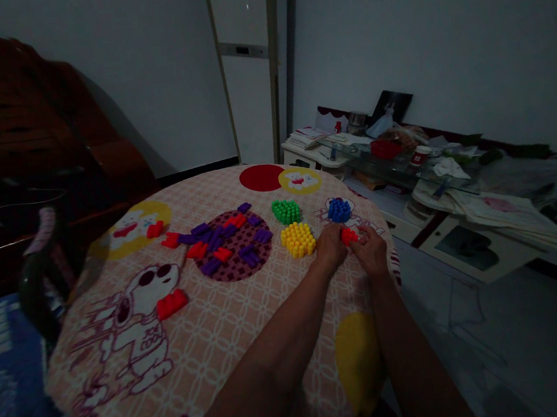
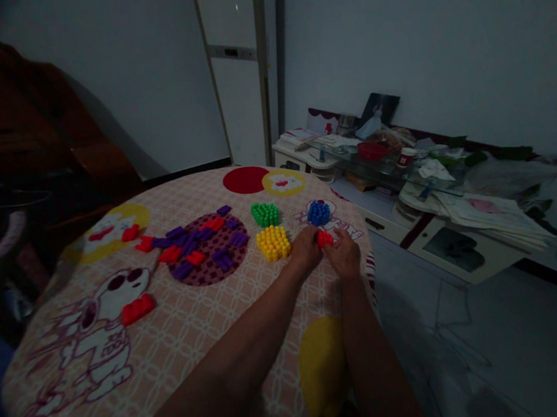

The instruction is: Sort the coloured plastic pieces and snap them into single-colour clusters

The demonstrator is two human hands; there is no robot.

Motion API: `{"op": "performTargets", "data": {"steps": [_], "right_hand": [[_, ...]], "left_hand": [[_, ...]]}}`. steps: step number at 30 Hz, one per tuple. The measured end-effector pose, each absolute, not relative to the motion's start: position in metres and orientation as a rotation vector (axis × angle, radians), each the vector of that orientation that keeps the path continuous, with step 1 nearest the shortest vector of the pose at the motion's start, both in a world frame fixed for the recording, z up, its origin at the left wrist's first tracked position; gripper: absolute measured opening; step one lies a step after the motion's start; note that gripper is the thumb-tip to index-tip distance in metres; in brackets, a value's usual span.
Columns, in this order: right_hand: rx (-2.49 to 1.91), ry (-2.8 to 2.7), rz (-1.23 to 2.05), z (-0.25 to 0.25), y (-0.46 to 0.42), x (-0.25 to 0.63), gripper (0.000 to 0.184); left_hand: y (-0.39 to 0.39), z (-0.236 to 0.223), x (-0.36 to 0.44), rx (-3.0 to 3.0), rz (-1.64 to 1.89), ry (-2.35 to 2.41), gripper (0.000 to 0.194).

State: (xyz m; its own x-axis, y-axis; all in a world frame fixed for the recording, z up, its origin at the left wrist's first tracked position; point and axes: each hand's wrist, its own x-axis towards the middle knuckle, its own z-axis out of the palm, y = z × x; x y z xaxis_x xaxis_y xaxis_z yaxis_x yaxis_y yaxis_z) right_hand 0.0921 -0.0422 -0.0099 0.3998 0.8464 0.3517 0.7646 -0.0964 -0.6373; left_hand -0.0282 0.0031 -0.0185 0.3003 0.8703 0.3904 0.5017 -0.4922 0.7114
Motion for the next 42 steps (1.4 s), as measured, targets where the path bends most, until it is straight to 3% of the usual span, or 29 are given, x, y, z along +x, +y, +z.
{"op": "performTargets", "data": {"steps": [2,6,12,17,23,31,35,42], "right_hand": [[-1.917,-1.462,0.153,-0.009,-0.041,0.093,0.049],[-1.998,-1.521,0.157,-0.008,-0.04,0.092,0.032],[-2.067,-1.465,0.053,-0.01,-0.039,0.091,0.03],[-2.195,-1.311,-0.078,-0.006,-0.042,0.09,0.033],[-2.317,-1.195,-0.103,0.0,-0.041,0.086,0.032],[-2.353,-1.19,-0.083,0.003,-0.041,0.081,0.043],[-2.196,-1.144,-0.137,-0.003,-0.043,0.086,0.056],[-1.881,-1.068,-0.209,-0.009,-0.044,0.089,0.046]], "left_hand": [[0.003,-0.018,-0.028,2.127,1.046,1.208,0.015],[0.002,-0.016,-0.03,2.152,0.998,1.19,0.016],[0.002,-0.017,-0.029,2.13,0.969,1.147,0.028],[0.002,-0.023,-0.022,2.092,1.027,1.108,0.047],[0.001,-0.031,-0.019,2.151,1.036,1.084,0.048],[-0.008,-0.017,-0.026,2.148,1.162,1.055,0.043],[0.001,0.017,-0.053,2.136,1.282,1.066,0.048],[0.029,0.05,-0.171,2.05,1.448,1.474,0.048]]}}
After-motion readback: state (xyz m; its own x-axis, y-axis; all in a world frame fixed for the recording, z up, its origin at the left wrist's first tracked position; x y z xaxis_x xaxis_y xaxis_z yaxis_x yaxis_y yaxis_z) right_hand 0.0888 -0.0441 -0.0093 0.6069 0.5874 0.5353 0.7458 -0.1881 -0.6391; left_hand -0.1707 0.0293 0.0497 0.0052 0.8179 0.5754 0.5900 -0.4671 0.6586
